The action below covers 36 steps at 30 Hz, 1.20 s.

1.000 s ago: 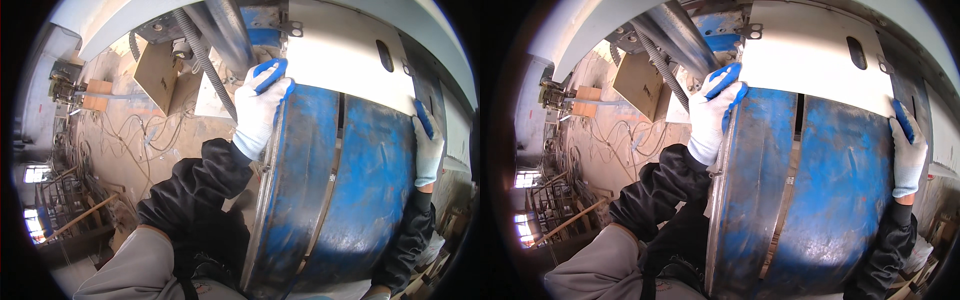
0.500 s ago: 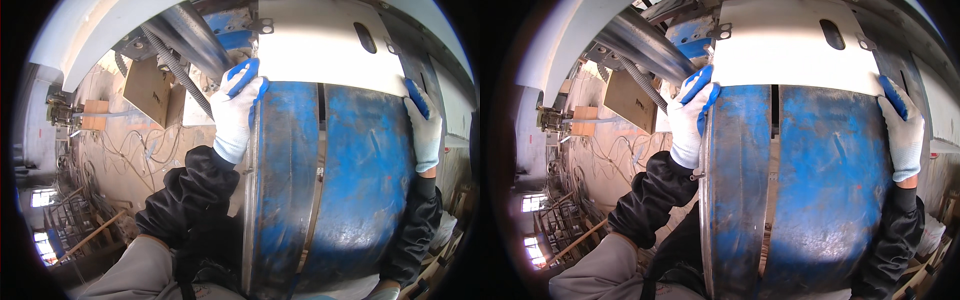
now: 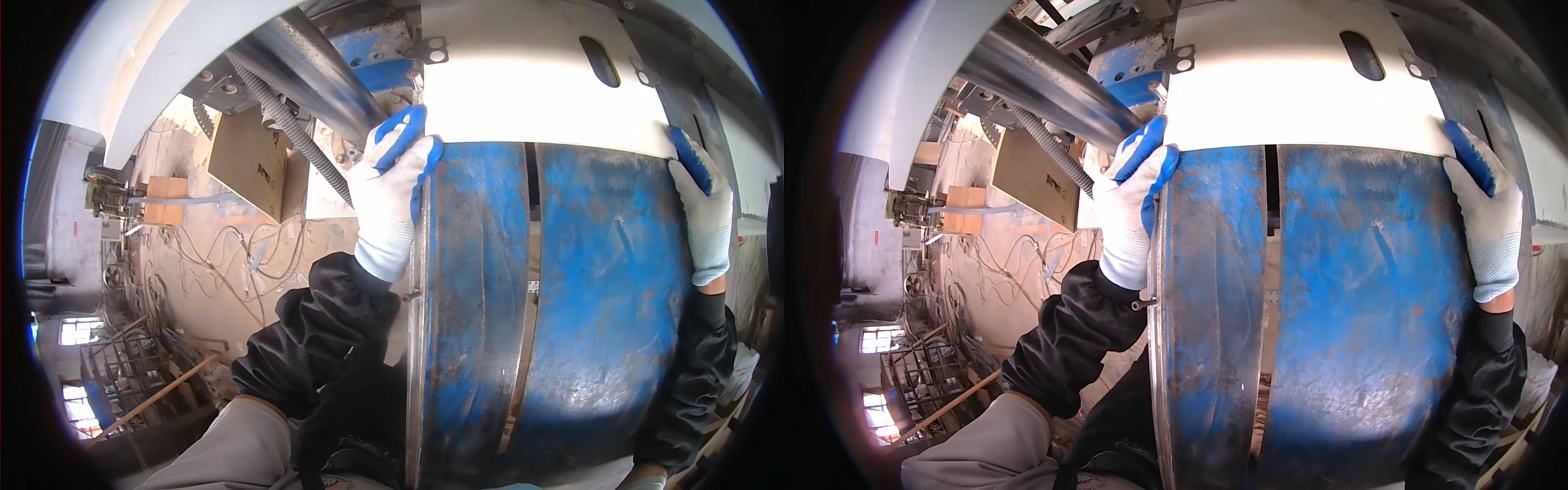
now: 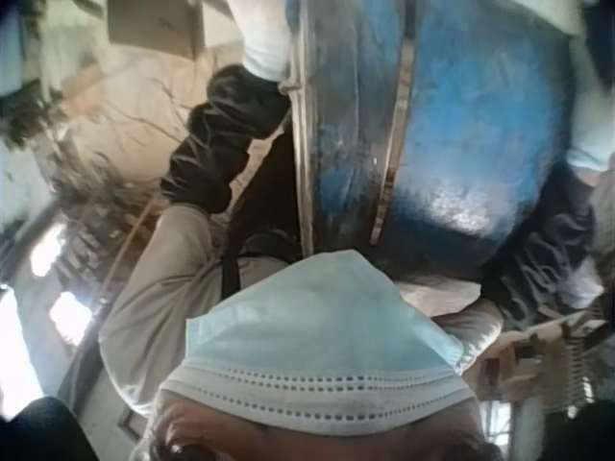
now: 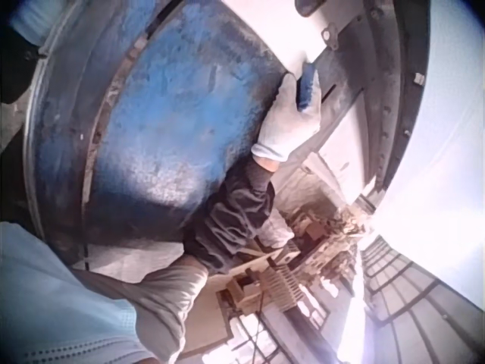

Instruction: Assembling a wooden box using pre-cut panels on a workshop table.

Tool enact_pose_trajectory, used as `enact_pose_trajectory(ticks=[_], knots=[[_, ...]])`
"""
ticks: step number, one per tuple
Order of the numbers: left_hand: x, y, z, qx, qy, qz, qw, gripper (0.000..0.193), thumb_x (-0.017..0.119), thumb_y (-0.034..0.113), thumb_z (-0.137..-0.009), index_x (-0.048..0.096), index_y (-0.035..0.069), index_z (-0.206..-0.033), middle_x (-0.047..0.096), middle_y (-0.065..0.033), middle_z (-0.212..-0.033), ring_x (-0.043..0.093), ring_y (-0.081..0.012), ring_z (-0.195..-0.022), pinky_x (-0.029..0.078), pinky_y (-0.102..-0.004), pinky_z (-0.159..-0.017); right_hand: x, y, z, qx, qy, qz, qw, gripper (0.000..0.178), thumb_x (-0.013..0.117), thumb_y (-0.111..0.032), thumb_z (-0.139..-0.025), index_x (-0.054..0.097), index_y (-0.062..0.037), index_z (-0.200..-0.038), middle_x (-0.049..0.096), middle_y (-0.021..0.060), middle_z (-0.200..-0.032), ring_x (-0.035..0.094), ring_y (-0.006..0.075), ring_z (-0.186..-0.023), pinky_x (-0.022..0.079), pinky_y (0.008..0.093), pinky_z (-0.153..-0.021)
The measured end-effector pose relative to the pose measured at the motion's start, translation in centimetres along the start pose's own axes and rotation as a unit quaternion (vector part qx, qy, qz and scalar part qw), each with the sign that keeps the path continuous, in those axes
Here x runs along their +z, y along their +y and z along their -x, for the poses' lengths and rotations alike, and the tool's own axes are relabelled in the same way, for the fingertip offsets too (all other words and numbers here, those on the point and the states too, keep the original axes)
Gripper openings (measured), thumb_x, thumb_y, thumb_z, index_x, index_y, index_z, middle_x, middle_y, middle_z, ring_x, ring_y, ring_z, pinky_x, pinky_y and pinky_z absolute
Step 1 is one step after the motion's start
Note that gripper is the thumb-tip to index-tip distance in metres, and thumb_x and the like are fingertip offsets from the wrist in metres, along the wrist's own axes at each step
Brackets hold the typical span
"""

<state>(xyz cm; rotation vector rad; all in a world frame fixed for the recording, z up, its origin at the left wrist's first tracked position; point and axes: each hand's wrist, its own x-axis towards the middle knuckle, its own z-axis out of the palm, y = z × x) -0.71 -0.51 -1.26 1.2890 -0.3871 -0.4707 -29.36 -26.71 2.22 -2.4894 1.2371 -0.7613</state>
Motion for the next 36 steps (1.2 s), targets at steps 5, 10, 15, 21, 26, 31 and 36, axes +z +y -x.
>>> enact_pose_trajectory(ticks=[5, 10, 15, 21, 26, 31, 36], knots=[[-0.2, -0.3, -0.1, 0.004, -0.014, -0.001, 1.000, 0.040, 0.076, 0.003, -0.095, 0.068, 0.000, -0.134, 0.072, -0.0048, -0.117, 0.067, -0.0116, -0.103, 0.055, -0.0261, -0.096, 0.2, 0.1, 0.4, 0.010, 0.006, -0.013, 1.000, 0.048, 0.073, -0.029, -0.098, 0.068, -0.0077, -0.140, 0.074, 0.0127, -0.122, 0.072, 0.0190, -0.103, 0.058, 0.0303, -0.096], [-0.2, -0.1, -0.1, 0.005, -0.012, 0.000, 1.000, 0.039, 0.075, 0.002, -0.095, 0.069, -0.001, -0.133, 0.071, -0.0052, -0.118, 0.066, -0.0111, -0.102, 0.054, -0.0254, -0.095, 0.3, 0.0, 0.3, 0.005, 0.006, -0.011, 1.000, 0.048, 0.074, -0.030, -0.098, 0.068, -0.0070, -0.140, 0.075, 0.0120, -0.121, 0.072, 0.0188, -0.101, 0.058, 0.0298, -0.095], [-0.2, 0.2, 0.0, -0.001, -0.009, -0.021, 1.000, 0.040, 0.076, 0.003, -0.095, 0.068, -0.002, -0.134, 0.071, -0.0054, -0.119, 0.066, -0.0115, -0.103, 0.054, -0.0252, -0.095, 0.1, 0.0, 0.3, -0.008, -0.006, -0.024, 1.000, 0.050, 0.074, -0.031, -0.098, 0.068, -0.0052, -0.140, 0.075, 0.0122, -0.117, 0.072, 0.0170, -0.096, 0.058, 0.0280, -0.092], [-0.4, -0.3, -0.2, 0.001, -0.001, -0.010, 1.000, 0.042, 0.077, 0.006, -0.095, 0.067, -0.001, -0.135, 0.071, -0.0071, -0.124, 0.067, -0.0126, -0.104, 0.054, -0.0262, -0.097, -0.1, -0.9, 0.4, 0.008, -0.006, -0.015, 1.000, 0.049, 0.074, -0.029, -0.097, 0.068, -0.0038, -0.139, 0.075, 0.0116, -0.112, 0.071, 0.0153, -0.093, 0.057, 0.0261, -0.090], [-0.2, 0.0, 0.0, 0.000, -0.006, -0.001, 1.000, 0.041, 0.078, 0.007, -0.095, 0.068, -0.002, -0.133, 0.071, -0.0078, -0.125, 0.067, -0.0141, -0.106, 0.054, -0.0276, -0.098, -0.1, -1.3, 0.5, 0.007, 0.002, -0.039, 0.999, 0.046, 0.073, -0.025, -0.097, 0.068, -0.0033, -0.138, 0.076, 0.0114, -0.116, 0.072, 0.0160, -0.098, 0.057, 0.0282, -0.089], [-0.4, 0.3, -0.1, 0.049, -0.006, -0.064, 0.997, 0.039, 0.076, 0.006, -0.094, 0.069, -0.004, -0.131, 0.070, -0.0063, -0.119, 0.065, -0.0134, -0.104, 0.052, -0.0270, -0.096, -0.5, -2.8, 0.6, -0.042, 0.010, -0.047, 0.998, 0.044, 0.073, -0.018, -0.094, 0.069, 0.0011, -0.133, 0.077, 0.0168, -0.115, 0.072, 0.0155, -0.100, 0.056, 0.0291, -0.091], [0.5, 0.3, 0.1, 0.015, -0.010, -0.046, 0.999, 0.038, 0.074, 0.007, -0.096, 0.069, -0.004, -0.132, 0.069, -0.0038, -0.114, 0.063, -0.0113, -0.100, 0.051, -0.0255, -0.094, -1.1, -2.4, 0.6, -0.002, 0.002, -0.074, 0.997, 0.041, 0.073, -0.020, -0.094, 0.072, -0.0023, -0.131, 0.078, 0.0140, -0.109, 0.066, 0.0088, -0.075, 0.057, 0.0276, -0.074]])
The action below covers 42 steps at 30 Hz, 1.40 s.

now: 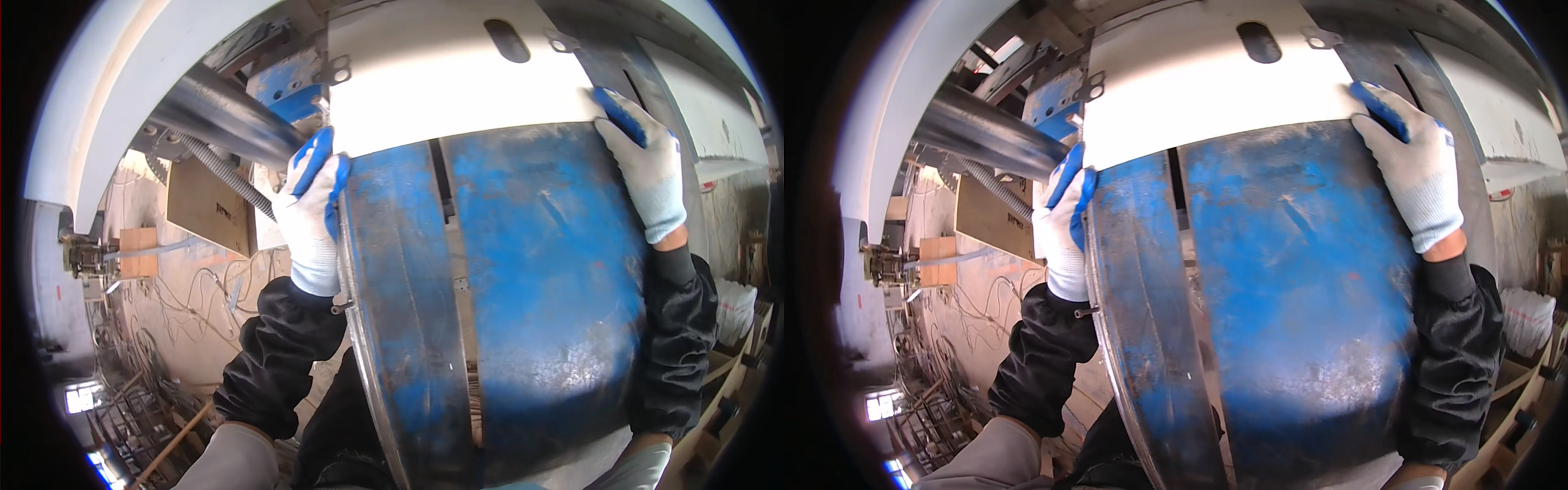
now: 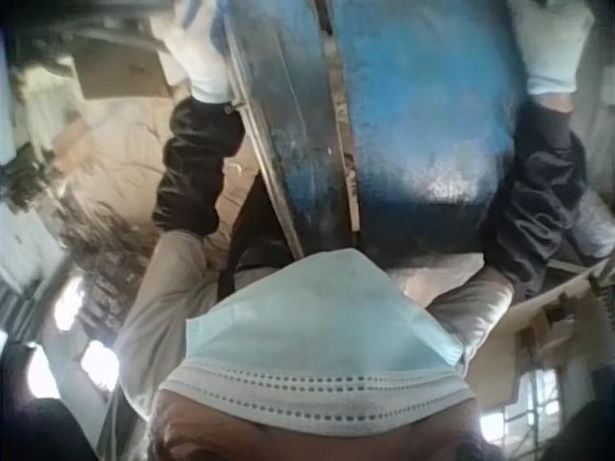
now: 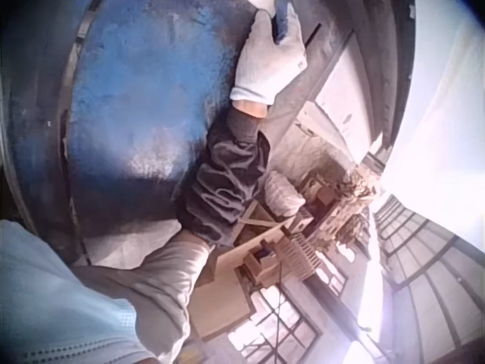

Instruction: Assembling a wooden box using pre-cut panels on a workshop table.

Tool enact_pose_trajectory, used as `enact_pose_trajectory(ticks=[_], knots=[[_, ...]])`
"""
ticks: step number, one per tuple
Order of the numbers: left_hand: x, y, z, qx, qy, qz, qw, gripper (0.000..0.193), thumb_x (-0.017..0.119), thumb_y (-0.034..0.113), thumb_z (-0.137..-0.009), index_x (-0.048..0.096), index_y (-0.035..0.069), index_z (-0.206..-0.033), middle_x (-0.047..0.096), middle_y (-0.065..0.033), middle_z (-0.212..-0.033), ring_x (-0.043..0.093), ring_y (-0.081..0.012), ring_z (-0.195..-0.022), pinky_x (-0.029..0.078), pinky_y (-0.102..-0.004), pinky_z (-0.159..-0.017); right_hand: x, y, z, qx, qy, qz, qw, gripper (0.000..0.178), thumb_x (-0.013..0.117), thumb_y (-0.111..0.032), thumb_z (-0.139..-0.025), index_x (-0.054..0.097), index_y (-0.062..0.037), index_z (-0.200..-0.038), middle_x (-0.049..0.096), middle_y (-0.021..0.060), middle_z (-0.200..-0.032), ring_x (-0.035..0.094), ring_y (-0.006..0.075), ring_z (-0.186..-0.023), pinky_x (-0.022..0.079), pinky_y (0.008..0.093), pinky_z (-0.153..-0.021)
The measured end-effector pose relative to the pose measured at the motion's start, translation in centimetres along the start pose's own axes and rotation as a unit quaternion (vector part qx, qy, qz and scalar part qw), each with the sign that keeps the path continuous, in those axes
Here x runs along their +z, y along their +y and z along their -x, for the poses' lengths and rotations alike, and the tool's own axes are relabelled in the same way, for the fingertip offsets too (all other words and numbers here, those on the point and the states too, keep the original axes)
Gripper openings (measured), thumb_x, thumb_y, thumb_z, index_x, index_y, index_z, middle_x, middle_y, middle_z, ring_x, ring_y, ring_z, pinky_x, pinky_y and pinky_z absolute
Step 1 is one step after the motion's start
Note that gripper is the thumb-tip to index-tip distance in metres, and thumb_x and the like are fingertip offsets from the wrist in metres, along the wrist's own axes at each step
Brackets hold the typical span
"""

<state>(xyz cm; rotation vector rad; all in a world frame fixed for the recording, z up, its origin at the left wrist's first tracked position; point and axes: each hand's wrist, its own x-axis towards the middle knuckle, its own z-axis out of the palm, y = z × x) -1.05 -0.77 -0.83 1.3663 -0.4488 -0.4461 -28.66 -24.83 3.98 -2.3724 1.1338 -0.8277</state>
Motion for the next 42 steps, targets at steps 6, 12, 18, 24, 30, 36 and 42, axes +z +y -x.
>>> enact_pose_trajectory(ticks=[6, 12, 18, 24, 30, 36, 42], knots=[[-0.7, -0.2, -0.2, -0.004, -0.006, -0.012, 1.000, 0.040, 0.074, 0.010, -0.098, 0.066, -0.004, -0.135, 0.069, -0.0035, -0.114, 0.063, -0.0102, -0.099, 0.050, -0.0246, -0.094, 1.1, 1.1, 0.0, -0.025, 0.010, -0.009, 1.000, 0.042, 0.072, -0.022, -0.095, 0.071, -0.0028, -0.132, 0.077, 0.0155, -0.112, 0.069, 0.0138, -0.075, 0.058, 0.0282, -0.075], [-0.4, 0.6, 0.0, 0.007, -0.006, -0.025, 1.000, 0.039, 0.071, 0.007, -0.099, 0.066, -0.005, -0.135, 0.068, -0.0050, -0.116, 0.062, -0.0114, -0.101, 0.050, -0.0251, -0.095, 0.4, -0.1, 0.0, -0.008, 0.002, -0.024, 1.000, 0.044, 0.071, -0.020, -0.094, 0.069, -0.0021, -0.134, 0.077, 0.0136, -0.113, 0.068, 0.0109, -0.075, 0.058, 0.0277, -0.075], [0.0, -0.6, -0.1, 0.014, -0.020, -0.011, 1.000, 0.039, 0.073, 0.008, -0.096, 0.067, -0.003, -0.133, 0.070, -0.0091, -0.120, 0.068, -0.0156, -0.104, 0.054, -0.0287, -0.097, 0.5, 1.3, 0.3, -0.010, 0.004, -0.004, 1.000, 0.045, 0.071, -0.020, -0.095, 0.069, -0.0021, -0.135, 0.076, 0.0096, -0.105, 0.060, 0.0075, -0.070, 0.055, 0.0263, -0.068], [-1.4, -0.9, -0.9, 0.041, -0.006, -0.037, 0.998, 0.036, 0.076, 0.005, -0.094, 0.070, 0.001, -0.130, 0.071, -0.0061, -0.116, 0.067, -0.0135, -0.099, 0.056, -0.0273, -0.091, 0.5, -0.6, -0.2, -0.016, -0.015, 0.012, 1.000, 0.046, 0.072, -0.022, -0.096, 0.067, -0.0001, -0.136, 0.075, 0.0171, -0.118, 0.072, 0.0171, -0.107, 0.055, 0.0314, -0.096], [-0.8, -1.4, -0.6, 0.035, -0.011, -0.011, 0.999, 0.036, 0.075, 0.006, -0.095, 0.069, 0.001, -0.130, 0.071, -0.0066, -0.118, 0.066, -0.0134, -0.100, 0.056, -0.0273, -0.091, 0.7, -0.7, 0.2, 0.036, -0.010, 0.030, 0.999, 0.047, 0.071, -0.025, -0.097, 0.067, -0.0021, -0.138, 0.074, 0.0170, -0.123, 0.072, 0.0186, -0.108, 0.055, 0.0326, -0.097], [-1.1, -1.2, -0.6, 0.035, -0.014, 0.008, 0.999, 0.037, 0.076, 0.007, -0.094, 0.069, 0.001, -0.130, 0.069, -0.0068, -0.121, 0.065, -0.0138, -0.103, 0.055, -0.0281, -0.093, 1.5, 2.9, -0.3, -0.111, 0.065, 0.107, 0.986, 0.058, 0.070, -0.020, -0.098, 0.054, -0.0072, -0.152, 0.062, 0.0188, -0.144, 0.063, 0.0290, -0.131, 0.048, 0.0385, -0.112], [-0.8, -1.2, 0.4, 0.026, -0.021, 0.101, 0.994, 0.066, 0.074, 0.019, -0.099, 0.044, -0.005, -0.154, 0.062, -0.0157, -0.134, 0.061, -0.0188, -0.117, 0.051, -0.0310, -0.102, 1.3, 2.7, 0.1, -0.157, 0.120, 0.140, 0.970, 0.058, 0.069, -0.015, -0.098, 0.051, -0.0064, -0.153, 0.061, 0.0195, -0.145, 0.059, 0.0328, -0.135, 0.044, 0.0406, -0.116]])
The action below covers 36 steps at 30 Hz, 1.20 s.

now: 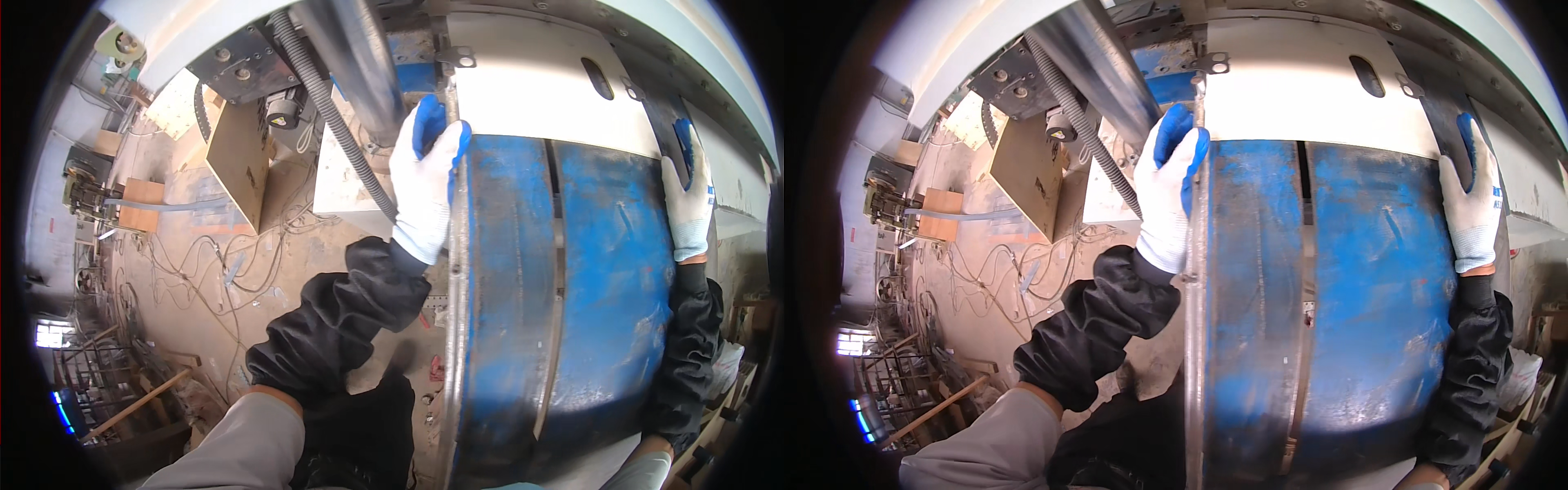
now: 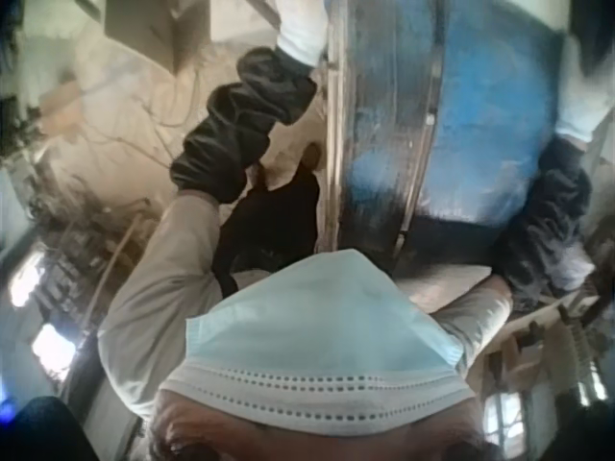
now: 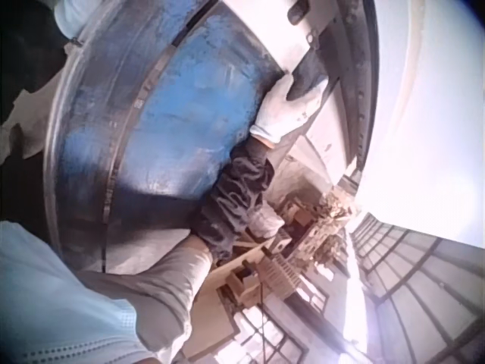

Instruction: Assembling a wooden box using pre-cut panels on a workshop table.

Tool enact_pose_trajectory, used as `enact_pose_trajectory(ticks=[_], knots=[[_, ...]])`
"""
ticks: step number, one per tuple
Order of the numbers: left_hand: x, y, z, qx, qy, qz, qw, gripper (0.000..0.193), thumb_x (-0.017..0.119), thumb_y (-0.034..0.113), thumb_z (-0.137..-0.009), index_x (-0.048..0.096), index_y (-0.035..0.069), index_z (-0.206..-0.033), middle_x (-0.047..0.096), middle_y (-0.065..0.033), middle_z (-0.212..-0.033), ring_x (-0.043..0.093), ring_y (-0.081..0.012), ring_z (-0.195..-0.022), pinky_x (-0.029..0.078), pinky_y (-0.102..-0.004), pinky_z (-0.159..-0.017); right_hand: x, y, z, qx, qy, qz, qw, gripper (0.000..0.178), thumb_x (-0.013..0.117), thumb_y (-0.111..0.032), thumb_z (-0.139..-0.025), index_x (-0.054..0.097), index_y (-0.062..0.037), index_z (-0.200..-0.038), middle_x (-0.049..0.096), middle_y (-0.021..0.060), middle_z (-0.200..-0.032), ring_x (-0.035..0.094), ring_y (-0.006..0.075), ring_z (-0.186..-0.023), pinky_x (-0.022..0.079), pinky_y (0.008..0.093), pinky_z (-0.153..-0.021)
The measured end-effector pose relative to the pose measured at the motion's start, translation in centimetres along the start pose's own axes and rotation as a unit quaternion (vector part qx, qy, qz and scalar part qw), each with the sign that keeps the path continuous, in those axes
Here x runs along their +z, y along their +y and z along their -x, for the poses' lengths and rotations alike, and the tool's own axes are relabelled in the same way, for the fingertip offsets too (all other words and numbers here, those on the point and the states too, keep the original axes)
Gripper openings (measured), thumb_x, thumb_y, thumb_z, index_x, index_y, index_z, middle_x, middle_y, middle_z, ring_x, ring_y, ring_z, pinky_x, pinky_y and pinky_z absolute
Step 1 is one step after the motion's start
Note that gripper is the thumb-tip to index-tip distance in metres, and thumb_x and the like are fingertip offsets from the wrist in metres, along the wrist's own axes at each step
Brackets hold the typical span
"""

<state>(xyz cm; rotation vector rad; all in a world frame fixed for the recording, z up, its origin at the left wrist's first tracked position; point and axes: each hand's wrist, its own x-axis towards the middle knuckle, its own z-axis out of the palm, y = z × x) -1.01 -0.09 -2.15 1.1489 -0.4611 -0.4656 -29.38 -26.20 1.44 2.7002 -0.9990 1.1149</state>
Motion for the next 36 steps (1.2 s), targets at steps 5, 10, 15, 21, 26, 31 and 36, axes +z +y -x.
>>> enact_pose_trajectory(ticks=[5, 10, 15, 21, 26, 31, 36], knots=[[-2.8, -2.1, 3.2, 0.001, -0.037, 0.031, 0.999, 0.054, 0.059, 0.016, -0.108, 0.043, -0.004, -0.154, 0.056, -0.0156, -0.147, 0.054, -0.0222, -0.134, 0.044, -0.0336, -0.113, -1.0, 1.0, -0.3, -0.043, 0.030, 0.070, 0.996, 0.054, 0.067, -0.018, -0.102, 0.052, -0.0079, -0.152, 0.064, 0.0193, -0.139, 0.064, 0.0330, -0.127, 0.050, 0.0408, -0.110], [-9.9, -3.1, 10.3, 0.033, -0.129, -0.163, 0.978, 0.051, 0.054, 0.012, -0.107, 0.043, -0.003, -0.155, 0.058, -0.0150, -0.143, 0.060, -0.0199, -0.119, 0.049, -0.0322, -0.099, -1.5, 1.3, -0.2, -0.022, 0.045, 0.125, 0.991, 0.047, 0.066, -0.028, -0.102, 0.057, -0.0173, -0.147, 0.073, 0.0184, -0.125, 0.074, 0.0335, -0.107, 0.058, 0.0395, -0.095], [-19.6, 0.8, 16.9, 0.024, -0.229, -0.357, 0.905, 0.045, 0.071, 0.005, -0.091, 0.065, 0.004, -0.135, 0.066, -0.0164, -0.113, 0.068, -0.0329, -0.096, 0.054, -0.0392, -0.084, -0.7, 0.3, 0.4, 0.054, 0.009, 0.177, 0.983, 0.043, 0.067, -0.032, -0.100, 0.060, -0.0188, -0.140, 0.075, 0.0178, -0.116, 0.074, 0.0362, -0.104, 0.059, 0.0422, -0.087], [-31.8, 7.9, 26.0, -0.040, -0.298, -0.411, 0.861, 0.025, 0.072, 0.008, -0.091, 0.074, 0.007, -0.115, 0.072, -0.0129, -0.099, 0.070, -0.0328, -0.090, 0.056, -0.0421, -0.077, -1.8, 0.1, 2.9, -0.016, -0.023, 0.275, 0.961, 0.046, 0.064, -0.030, -0.103, 0.056, -0.0126, -0.145, 0.074, 0.0176, -0.118, 0.073, 0.0372, -0.102, 0.059, 0.0457, -0.083], [-46.3, 14.0, 31.5, -0.164, -0.345, -0.537, 0.752, 0.023, 0.071, 0.027, -0.095, 0.078, 0.011, -0.110, 0.075, -0.0119, -0.101, 0.072, -0.0313, -0.093, 0.058, -0.0429, -0.081, -4.3, -0.1, 8.3, 0.125, -0.214, 0.328, 0.912, 0.042, 0.050, -0.030, -0.109, 0.056, -0.0162, -0.148, 0.073, 0.0181, -0.125, 0.073, 0.0414, -0.101, 0.059, 0.0490, -0.083], [-63.8, 20.5, 38.5, -0.305, 0.038, -0.612, 0.729, 0.029, 0.067, 0.035, -0.096, 0.079, 0.009, -0.100, 0.077, -0.0160, -0.095, 0.075, -0.0362, -0.091, 0.059, -0.0451, -0.083, -6.9, -16.4, 10.1, 0.195, -0.182, 0.084, 0.960, 0.052, 0.056, -0.035, -0.108, 0.054, -0.0057, -0.151, 0.065, 0.0194, -0.143, 0.066, 0.0349, -0.126, 0.049, 0.0423, -0.109], [-79.1, 23.8, 36.3, -0.396, 0.158, -0.540, 0.726, 0.029, 0.066, 0.035, -0.096, 0.079, 0.010, -0.101, 0.076, -0.0173, -0.094, 0.073, -0.0388, -0.091, 0.058, -0.0484, -0.082, -5.4, -51.9, 14.2, 0.168, -0.104, -0.149, 0.969, 0.044, 0.058, -0.017, -0.108, 0.055, 0.0038, -0.147, 0.067, 0.0210, -0.136, 0.066, 0.0320, -0.121, 0.050, 0.0421, -0.108]])
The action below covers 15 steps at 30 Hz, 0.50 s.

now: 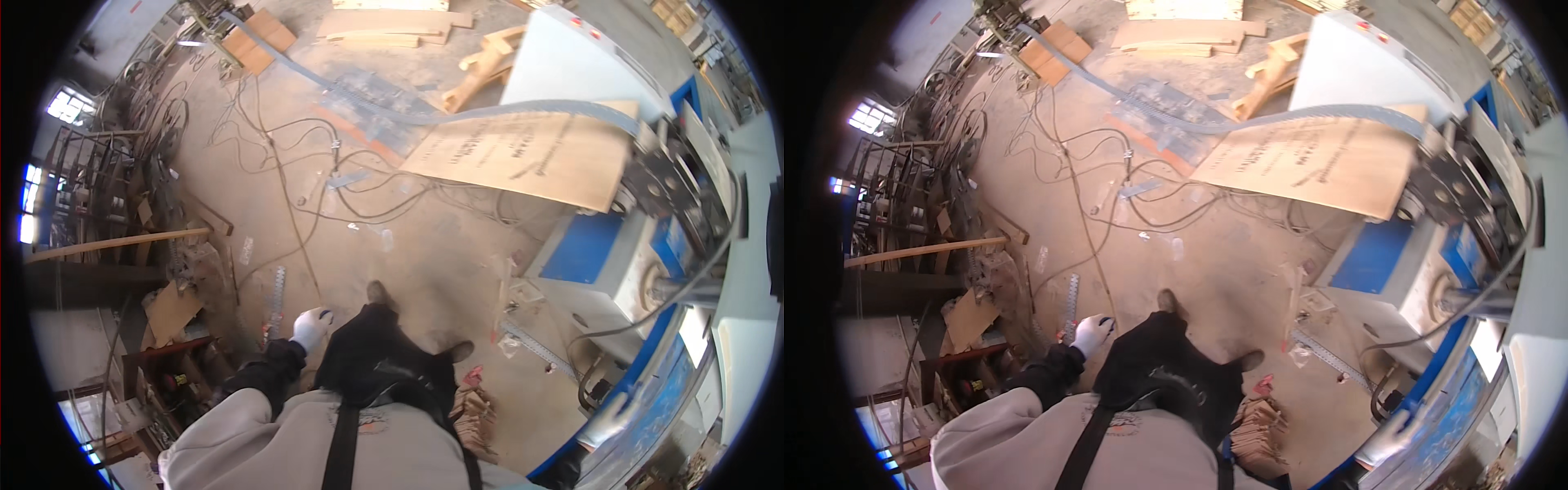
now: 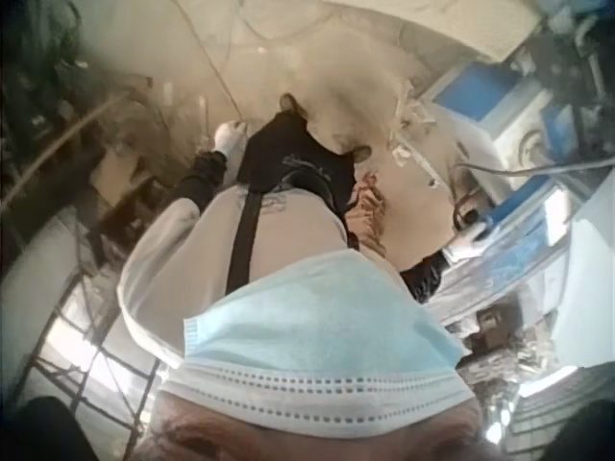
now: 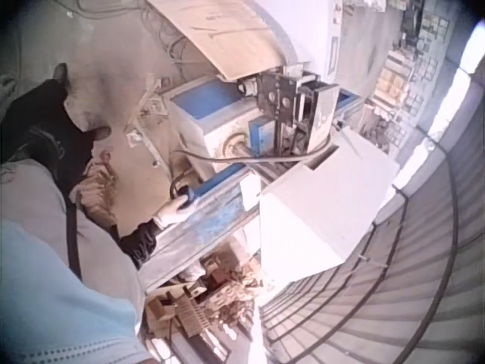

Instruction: Assembling a wooden box using pre-cut panels on a workshop table.

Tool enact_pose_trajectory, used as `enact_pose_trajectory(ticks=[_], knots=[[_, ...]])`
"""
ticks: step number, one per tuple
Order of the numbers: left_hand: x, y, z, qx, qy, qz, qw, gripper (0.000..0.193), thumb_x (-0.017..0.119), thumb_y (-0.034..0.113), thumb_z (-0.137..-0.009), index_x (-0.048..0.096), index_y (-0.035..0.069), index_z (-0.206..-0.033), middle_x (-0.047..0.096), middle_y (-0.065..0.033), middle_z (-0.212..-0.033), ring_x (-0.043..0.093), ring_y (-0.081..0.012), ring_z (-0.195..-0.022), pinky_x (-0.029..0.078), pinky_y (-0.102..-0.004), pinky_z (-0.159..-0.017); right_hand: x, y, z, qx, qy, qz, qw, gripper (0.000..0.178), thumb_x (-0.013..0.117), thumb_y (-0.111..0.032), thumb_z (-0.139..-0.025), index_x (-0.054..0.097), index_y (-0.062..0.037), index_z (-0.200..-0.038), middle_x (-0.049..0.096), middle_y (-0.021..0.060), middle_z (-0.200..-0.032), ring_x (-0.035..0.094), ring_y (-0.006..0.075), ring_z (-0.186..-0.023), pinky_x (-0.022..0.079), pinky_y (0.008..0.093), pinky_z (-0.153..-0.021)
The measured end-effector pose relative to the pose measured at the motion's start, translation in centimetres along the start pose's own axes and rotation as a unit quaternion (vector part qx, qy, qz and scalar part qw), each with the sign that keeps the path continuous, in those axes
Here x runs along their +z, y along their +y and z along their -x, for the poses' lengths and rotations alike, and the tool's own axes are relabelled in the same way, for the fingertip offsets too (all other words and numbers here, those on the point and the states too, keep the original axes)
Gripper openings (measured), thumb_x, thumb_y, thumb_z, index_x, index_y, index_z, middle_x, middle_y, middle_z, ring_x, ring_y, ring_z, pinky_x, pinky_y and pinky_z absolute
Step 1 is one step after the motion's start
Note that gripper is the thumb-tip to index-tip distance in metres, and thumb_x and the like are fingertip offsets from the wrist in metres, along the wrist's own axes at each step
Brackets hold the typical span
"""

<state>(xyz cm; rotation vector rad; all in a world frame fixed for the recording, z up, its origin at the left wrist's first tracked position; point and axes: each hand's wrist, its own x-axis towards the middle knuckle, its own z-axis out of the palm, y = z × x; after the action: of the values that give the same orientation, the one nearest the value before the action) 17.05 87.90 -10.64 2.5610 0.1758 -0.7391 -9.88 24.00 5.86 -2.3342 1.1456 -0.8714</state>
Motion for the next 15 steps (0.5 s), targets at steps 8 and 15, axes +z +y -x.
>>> enact_pose_trajectory(ticks=[8, 15], knots=[[-13.4, 2.0, -18.0, 0.208, 0.019, 0.001, 0.978, 0.027, 0.067, 0.034, -0.096, 0.078, 0.012, -0.105, 0.075, -0.0150, -0.095, 0.072, -0.0376, -0.090, 0.057, -0.0482, -0.078, 30.1, -12.5, 23.8, 0.126, -0.508, 0.133, 0.842, 0.047, 0.065, -0.025, -0.097, 0.062, -0.0141, -0.143, 0.072, 0.0220, -0.126, 0.070, 0.0398, -0.116, 0.056, 0.0482, -0.096], [-27.5, 5.1, -37.4, 0.323, 0.034, -0.083, 0.942, 0.021, 0.069, 0.026, -0.095, 0.076, 0.008, -0.103, 0.074, -0.0131, -0.096, 0.072, -0.0354, -0.090, 0.058, -0.0447, -0.076, 47.8, -11.1, 33.8, 0.113, -0.621, 0.115, 0.767, 0.037, 0.062, -0.034, -0.102, 0.069, -0.0084, -0.127, 0.075, 0.0175, -0.104, 0.073, 0.0358, -0.092, 0.058, 0.0513, -0.080]])
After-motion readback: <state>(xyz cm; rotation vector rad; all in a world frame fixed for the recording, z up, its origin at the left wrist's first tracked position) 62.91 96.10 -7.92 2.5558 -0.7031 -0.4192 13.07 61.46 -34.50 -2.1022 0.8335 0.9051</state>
